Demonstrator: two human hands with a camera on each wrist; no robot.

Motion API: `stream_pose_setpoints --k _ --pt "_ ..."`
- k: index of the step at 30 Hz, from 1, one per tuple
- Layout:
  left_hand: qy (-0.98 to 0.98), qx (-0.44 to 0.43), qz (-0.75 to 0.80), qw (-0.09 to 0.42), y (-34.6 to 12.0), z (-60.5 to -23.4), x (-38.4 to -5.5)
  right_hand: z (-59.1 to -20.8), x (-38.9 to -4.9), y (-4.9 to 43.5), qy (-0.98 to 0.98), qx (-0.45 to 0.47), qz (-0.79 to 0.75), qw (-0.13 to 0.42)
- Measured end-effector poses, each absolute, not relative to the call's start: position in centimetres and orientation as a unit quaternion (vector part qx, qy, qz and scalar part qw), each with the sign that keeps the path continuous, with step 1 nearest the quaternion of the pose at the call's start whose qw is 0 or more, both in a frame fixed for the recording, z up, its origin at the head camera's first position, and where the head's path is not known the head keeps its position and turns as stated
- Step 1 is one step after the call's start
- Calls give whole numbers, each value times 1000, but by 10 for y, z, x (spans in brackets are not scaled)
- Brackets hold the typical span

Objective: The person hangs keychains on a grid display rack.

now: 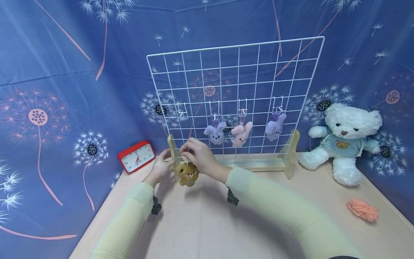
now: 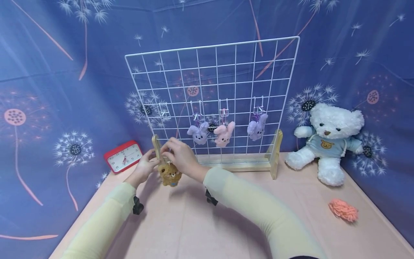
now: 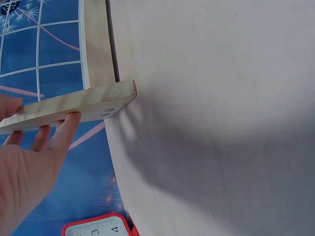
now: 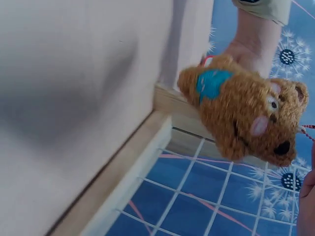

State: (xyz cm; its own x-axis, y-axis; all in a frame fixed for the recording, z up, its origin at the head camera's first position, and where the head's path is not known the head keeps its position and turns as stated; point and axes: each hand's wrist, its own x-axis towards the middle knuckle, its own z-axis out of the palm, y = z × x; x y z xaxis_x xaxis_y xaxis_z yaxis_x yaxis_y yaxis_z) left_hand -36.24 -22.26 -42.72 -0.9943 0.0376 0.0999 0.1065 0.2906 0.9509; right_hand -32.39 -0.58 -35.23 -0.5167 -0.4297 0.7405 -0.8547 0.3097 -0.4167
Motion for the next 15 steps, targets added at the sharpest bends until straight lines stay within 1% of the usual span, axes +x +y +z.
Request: stream_pose_setpoints --k 15 --pt "-794 -43 -606 23 -222 -424 -361 -312 -330 -7 -734 415 455 289"
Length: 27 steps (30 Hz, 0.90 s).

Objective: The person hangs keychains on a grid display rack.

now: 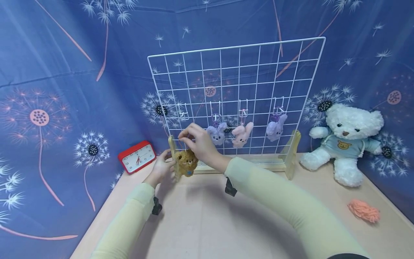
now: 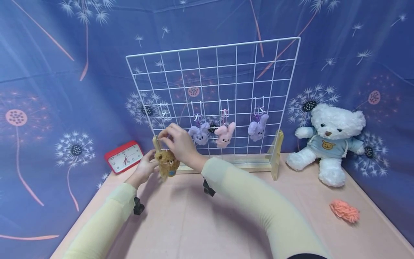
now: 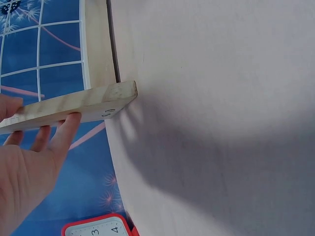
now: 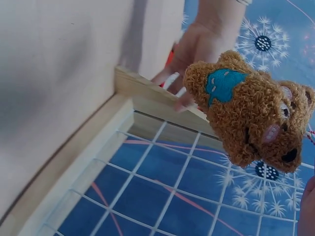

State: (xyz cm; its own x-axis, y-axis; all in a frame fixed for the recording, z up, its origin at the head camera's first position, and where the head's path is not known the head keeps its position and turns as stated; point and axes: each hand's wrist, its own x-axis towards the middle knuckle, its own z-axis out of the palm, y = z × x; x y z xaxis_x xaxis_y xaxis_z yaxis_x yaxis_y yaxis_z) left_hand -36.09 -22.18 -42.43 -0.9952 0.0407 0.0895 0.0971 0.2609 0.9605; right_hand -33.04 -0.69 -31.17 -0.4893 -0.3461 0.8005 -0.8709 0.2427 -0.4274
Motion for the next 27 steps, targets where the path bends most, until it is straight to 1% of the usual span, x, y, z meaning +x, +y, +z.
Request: stream_pose_setpoints --k 11,19,27 --pt "-787 -32 -616 14 -221 -424 -361 -287 -336 -10 -732 403 459 301" --pt "-787 -33 -616 26 -221 -425 -363 -265 -337 -14 -738 387 461 305" --pt "-790 -33 -612 22 -221 -426 -360 -255 -343 -16 -749 360 458 316"
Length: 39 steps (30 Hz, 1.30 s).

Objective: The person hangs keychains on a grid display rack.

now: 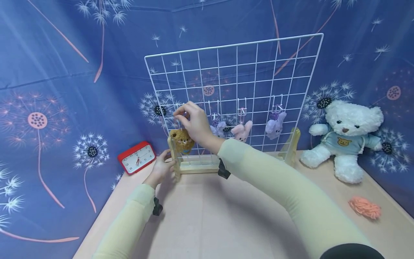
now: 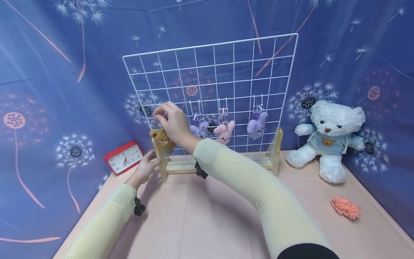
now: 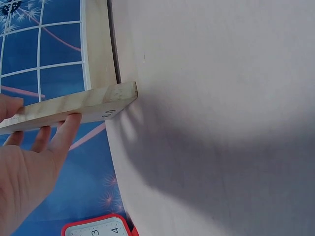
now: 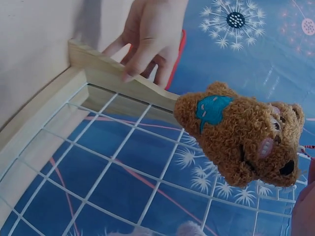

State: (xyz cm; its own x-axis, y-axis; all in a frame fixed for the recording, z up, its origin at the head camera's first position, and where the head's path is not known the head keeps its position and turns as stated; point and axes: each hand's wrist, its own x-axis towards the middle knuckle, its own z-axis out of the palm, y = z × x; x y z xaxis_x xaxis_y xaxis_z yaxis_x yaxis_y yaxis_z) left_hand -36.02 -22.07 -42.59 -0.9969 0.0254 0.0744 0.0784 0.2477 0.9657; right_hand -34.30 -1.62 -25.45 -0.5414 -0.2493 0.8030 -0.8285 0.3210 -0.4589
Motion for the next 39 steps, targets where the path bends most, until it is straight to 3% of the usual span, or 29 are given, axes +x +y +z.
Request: stream_pose_setpoints --k 10,17,39 --pt "-788 -40 -614 22 -221 -427 -359 -249 -352 -16 -772 321 451 312" --pt "-788 -47 -614 7 -213 -398 -338 -255 -358 -14 -794 294 447 287" --pt "-797 -51 -601 15 -214 -403 -342 -258 -362 -13 -836 258 399 273"
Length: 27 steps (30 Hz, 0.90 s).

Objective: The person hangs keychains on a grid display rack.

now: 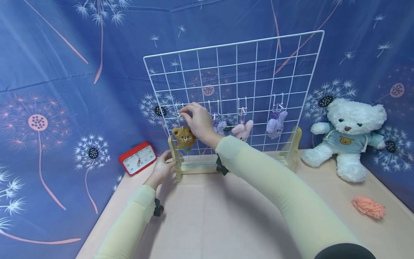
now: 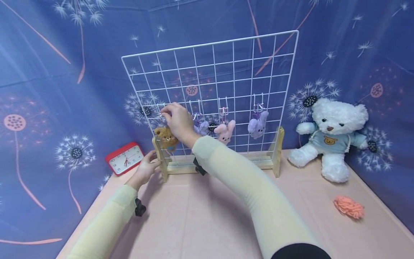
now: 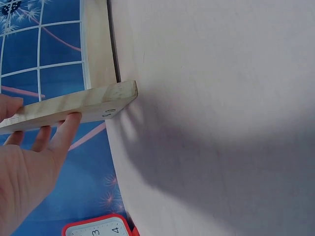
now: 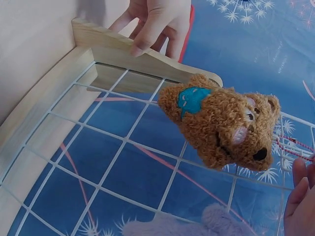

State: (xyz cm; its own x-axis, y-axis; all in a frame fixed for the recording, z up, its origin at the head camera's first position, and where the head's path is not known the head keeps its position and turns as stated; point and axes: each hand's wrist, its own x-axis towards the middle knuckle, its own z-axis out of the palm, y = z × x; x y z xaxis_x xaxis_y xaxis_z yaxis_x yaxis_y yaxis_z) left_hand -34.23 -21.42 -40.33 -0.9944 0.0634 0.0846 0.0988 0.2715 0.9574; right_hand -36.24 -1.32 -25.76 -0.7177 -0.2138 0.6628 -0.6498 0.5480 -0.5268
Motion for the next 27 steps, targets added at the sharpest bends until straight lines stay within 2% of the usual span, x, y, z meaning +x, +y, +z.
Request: stream_pose_setpoints --k 6,16,19,27 --pt "-795 -44 -605 24 -220 -423 -357 -258 -359 -13 -834 264 406 266" --pt "-816 -28 -576 45 -217 -425 -354 -267 -340 -12 -756 347 491 261" --pt "-834 -13 -546 78 -214 -425 -349 -271 -330 -10 -744 363 507 240" --pt "-861 38 -462 207 -201 -420 -333 -285 -303 1 -738 377 529 184"
